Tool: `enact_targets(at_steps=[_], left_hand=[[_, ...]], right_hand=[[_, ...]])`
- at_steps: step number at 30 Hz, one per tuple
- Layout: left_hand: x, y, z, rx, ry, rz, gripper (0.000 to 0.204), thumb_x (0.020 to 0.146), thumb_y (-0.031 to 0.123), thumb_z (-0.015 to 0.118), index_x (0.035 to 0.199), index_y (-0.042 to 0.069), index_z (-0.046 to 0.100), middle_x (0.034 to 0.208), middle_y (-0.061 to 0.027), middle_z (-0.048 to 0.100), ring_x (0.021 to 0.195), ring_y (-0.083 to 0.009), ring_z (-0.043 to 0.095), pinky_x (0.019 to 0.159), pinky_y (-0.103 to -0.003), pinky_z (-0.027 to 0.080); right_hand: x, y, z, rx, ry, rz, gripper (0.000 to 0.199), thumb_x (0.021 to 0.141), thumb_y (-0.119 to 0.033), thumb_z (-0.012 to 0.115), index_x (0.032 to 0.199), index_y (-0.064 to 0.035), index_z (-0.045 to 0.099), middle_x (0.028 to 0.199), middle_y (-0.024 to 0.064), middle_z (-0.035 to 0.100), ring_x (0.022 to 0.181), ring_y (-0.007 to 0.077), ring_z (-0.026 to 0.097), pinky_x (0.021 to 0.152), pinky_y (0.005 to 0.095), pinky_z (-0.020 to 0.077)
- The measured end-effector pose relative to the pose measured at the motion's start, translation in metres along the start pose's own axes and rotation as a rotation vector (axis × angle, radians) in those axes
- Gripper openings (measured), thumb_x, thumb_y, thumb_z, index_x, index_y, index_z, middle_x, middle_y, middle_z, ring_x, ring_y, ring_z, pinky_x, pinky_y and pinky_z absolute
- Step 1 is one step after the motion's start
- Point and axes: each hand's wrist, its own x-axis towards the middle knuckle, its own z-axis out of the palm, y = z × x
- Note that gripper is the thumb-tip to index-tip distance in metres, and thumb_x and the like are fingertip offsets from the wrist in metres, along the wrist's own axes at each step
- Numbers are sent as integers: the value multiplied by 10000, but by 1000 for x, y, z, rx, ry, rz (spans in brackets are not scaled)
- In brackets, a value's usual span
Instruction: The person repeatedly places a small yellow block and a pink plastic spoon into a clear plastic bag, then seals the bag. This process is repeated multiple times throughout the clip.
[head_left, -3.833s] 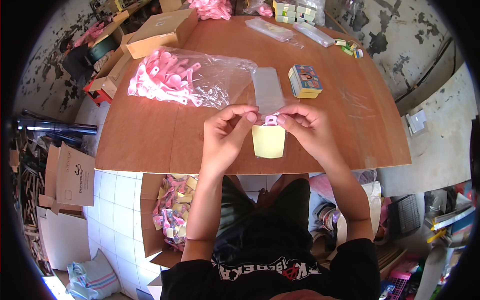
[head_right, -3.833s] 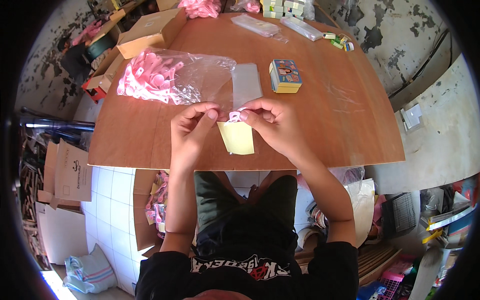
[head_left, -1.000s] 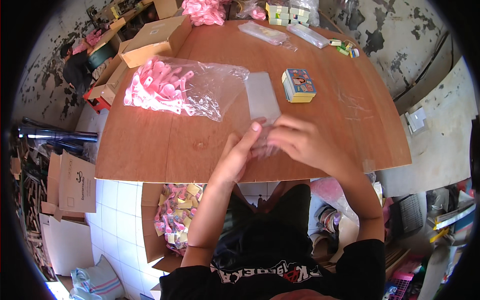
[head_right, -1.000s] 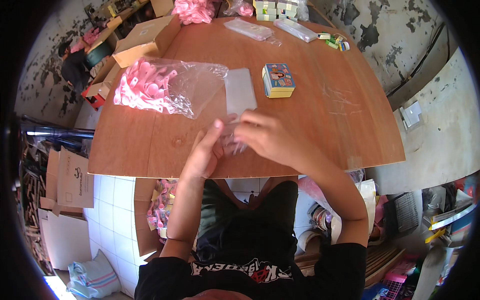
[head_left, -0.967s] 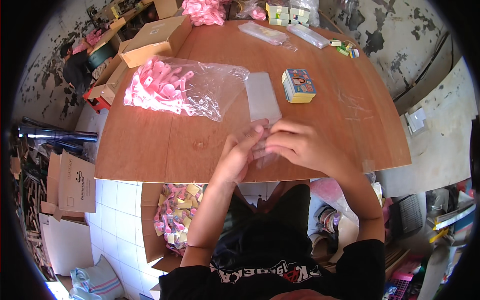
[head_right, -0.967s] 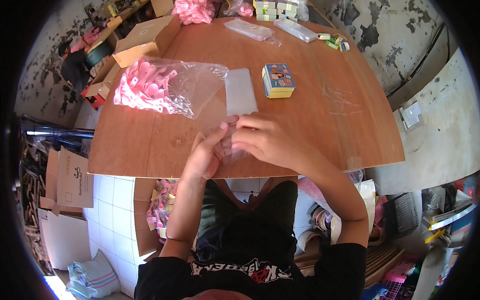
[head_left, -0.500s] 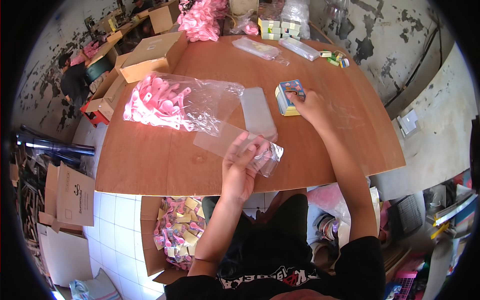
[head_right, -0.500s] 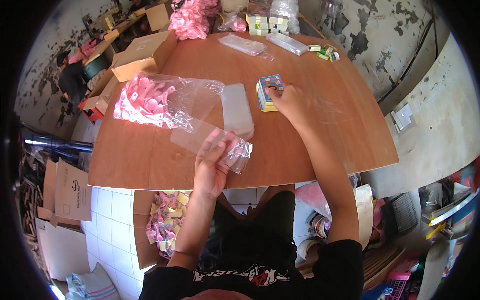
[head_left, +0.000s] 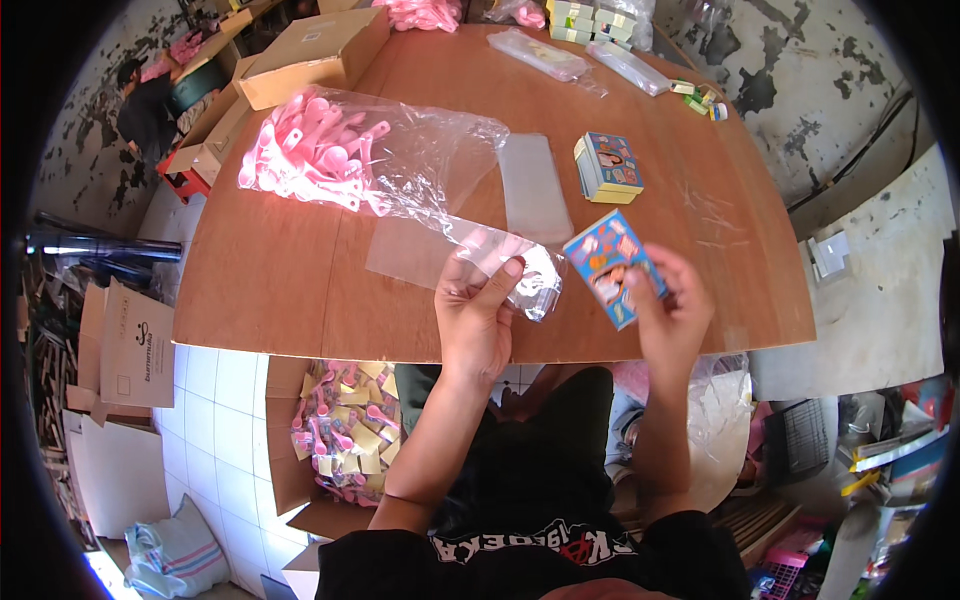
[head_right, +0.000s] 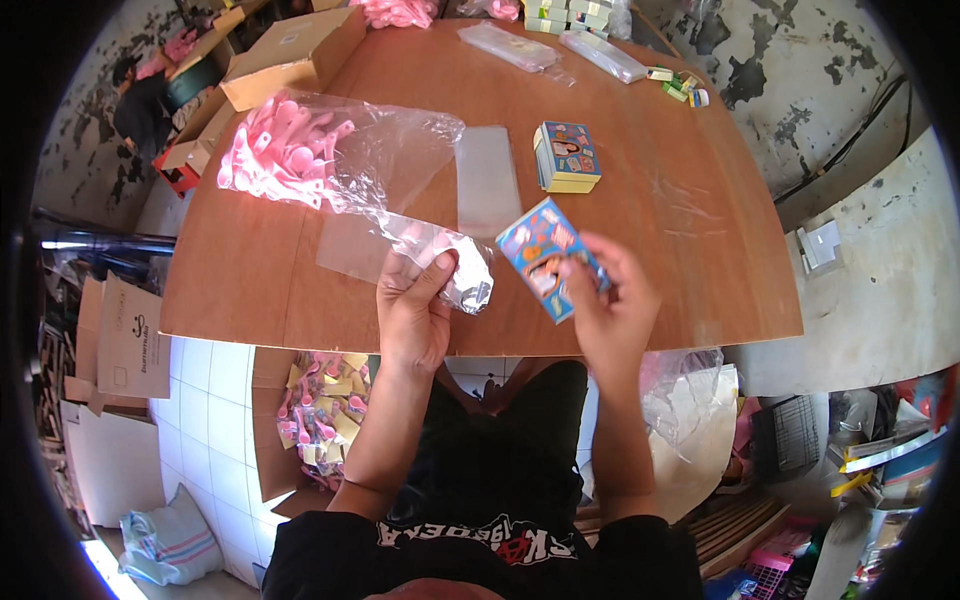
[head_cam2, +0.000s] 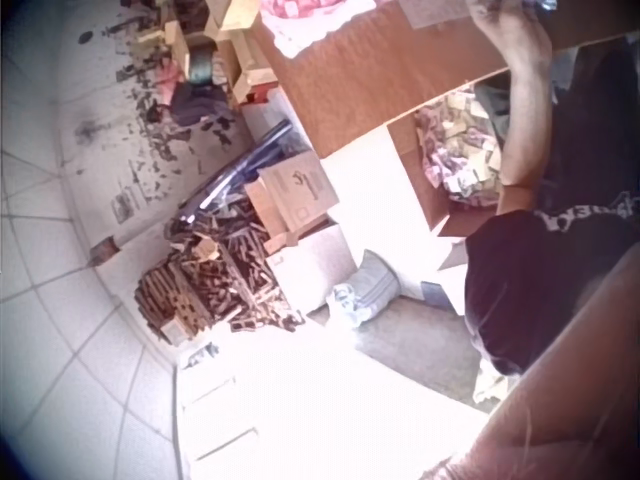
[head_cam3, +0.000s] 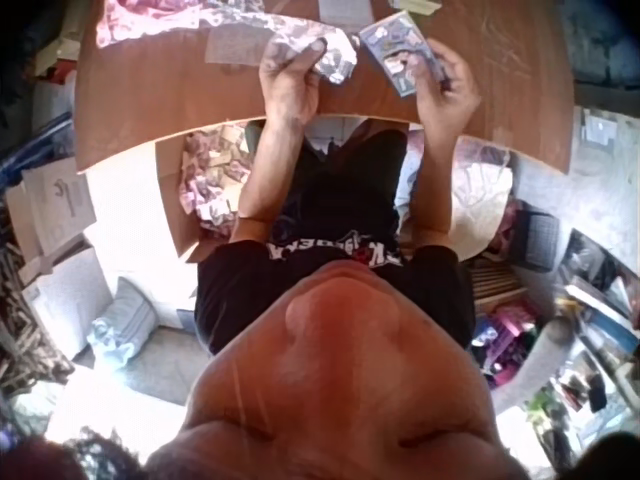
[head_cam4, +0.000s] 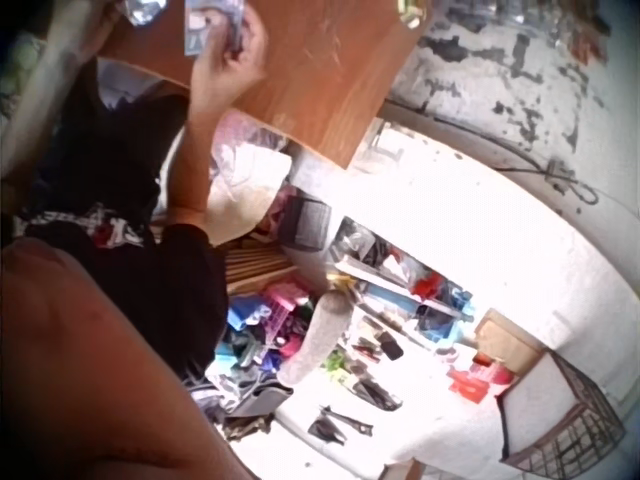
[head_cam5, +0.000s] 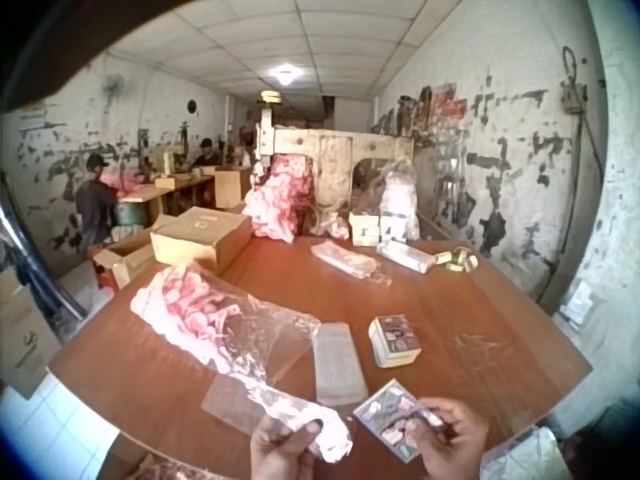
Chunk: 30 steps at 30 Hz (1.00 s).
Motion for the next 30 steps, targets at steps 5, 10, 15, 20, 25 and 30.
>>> enact_targets(at_steps=[5,10,15,20,25,30], left_hand=[[0,-4,0,-9,20,-59,344,871,-86,593,1189,29,532,1108,-135,642,1025,-211,644,880,-323,563],[-1,-11,0,4,24,-52,329,874,-70,602,1179,34,534,1118,-136,641,1028,-214,644,886,-319,559],[-3,-9,7,20,19,-22,338,878,-84,588,1187,44,535,1147,-146,636,1034,-215,642,881,-319,559],[-6,-12,0,25,-8,-30,350,878,-85,587,1199,38,525,1152,-148,632,1024,-209,642,871,-330,559],[-7,-11,5,55,-49,-51,354,872,-73,604,1204,15,520,1151,-149,629,1003,-200,645,851,-332,555],[-12,-13,4,152,-69,-115,328,860,-75,614,1172,-5,540,1057,-134,662,955,-205,659,818,-331,557]], right_hand=[[-36,22,7,203,51,54,267,849,9,681,1098,67,603,946,117,693,752,69,636,574,170,487],[-38,19,20,237,31,88,266,852,17,678,1103,62,601,940,128,691,708,54,623,498,157,449],[-40,25,30,195,-3,-64,248,858,7,681,1086,78,614,921,112,685,800,89,644,624,203,513],[-43,16,31,244,-37,103,251,861,0,679,1095,68,621,897,91,677,746,70,626,583,188,494],[-44,21,25,205,-140,114,253,870,-14,671,1110,52,626,855,60,665,675,51,595,543,178,475],[-37,20,20,333,-307,161,323,892,-7,630,1205,47,573,1005,95,644,775,75,606,617,201,500]])
